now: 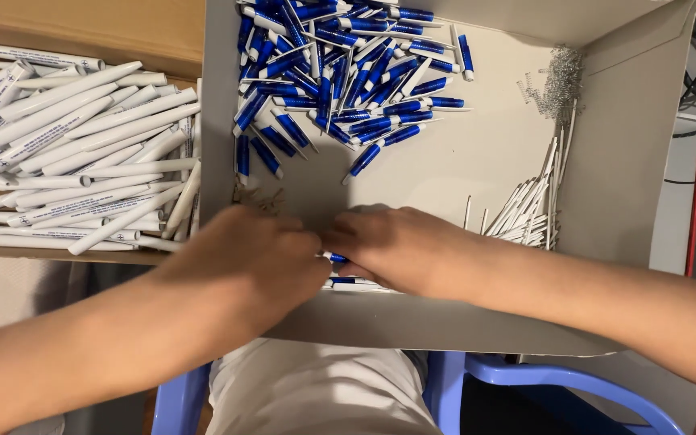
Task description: Assembling pens by inserting ink refills into barrels and attaching caps.
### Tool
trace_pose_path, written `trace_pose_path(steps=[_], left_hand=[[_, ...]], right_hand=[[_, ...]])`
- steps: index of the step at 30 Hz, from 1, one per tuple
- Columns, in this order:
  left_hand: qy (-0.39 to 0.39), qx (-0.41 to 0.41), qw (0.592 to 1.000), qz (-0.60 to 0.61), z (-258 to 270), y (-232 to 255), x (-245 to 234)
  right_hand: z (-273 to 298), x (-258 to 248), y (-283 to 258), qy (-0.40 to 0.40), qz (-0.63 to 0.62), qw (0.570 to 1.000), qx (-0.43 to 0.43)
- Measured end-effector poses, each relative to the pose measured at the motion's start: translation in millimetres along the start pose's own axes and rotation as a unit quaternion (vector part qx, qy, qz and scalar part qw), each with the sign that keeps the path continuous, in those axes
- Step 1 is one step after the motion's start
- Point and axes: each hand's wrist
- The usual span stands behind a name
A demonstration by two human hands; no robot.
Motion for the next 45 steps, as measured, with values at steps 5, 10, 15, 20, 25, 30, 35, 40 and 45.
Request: trace_pose_path(steps=[5, 10, 15, 20, 25, 30, 35, 40, 45], left_hand=[[-0.148, -0.018, 0.989, -0.014, -24.1, 10.6, -5.4], [-0.082, -0.003, 0.995, -0.05, -33.3, 16.6, 4.7], [-0.071, -0.01, 0.997, -0.001, -38.2, 16.2, 2.6], [-0.065, -0.005, 0.998, -0.005, -44.1, 17.1, 2.7], [-0.063, -0.024, 0.998, -0.006, -43.2, 19.3, 3.2], [-0.076, -0.025, 0.997, -0.002, -44.1, 18.7, 1.2], [-0.08, -0.022, 0.997, -0.007, -42.3, 22.2, -5.8], [-0.077, -0.01, 0.997, -0.005, -45.1, 22.0, -1.0], [-0.071, -0.02, 0.997, -0.035, -38.4, 11.5, -8.3]], right_hand=[[7.0, 0.7, -4.6, -0.011, 0.016, 1.0, 0.019], [31.3, -17.1, 0.6, 0.026, 0.013, 0.999, 0.033], [55.9, -37.7, 1.6, -0.025, 0.009, 0.988, 0.152], [61.2, -29.6, -7.5, -0.064, 0.013, 0.984, 0.165], [59.9, -19.3, -9.5, -0.088, 0.013, 0.983, 0.161], [59.9, -13.7, -12.2, -0.104, 0.034, 0.983, 0.146], [57.7, -8.7, -11.7, -0.102, 0.047, 0.983, 0.147], [58.0, -13.9, -16.4, -0.103, 0.044, 0.982, 0.152], [58.2, -17.0, -19.8, -0.096, 0.029, 0.982, 0.16]])
Point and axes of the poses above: each hand's wrist, its own z-axis away from the middle knuckle, its own x-axis out of the palm, y = z × x, and after that the axes turned 12 degrees about -y, right-handed
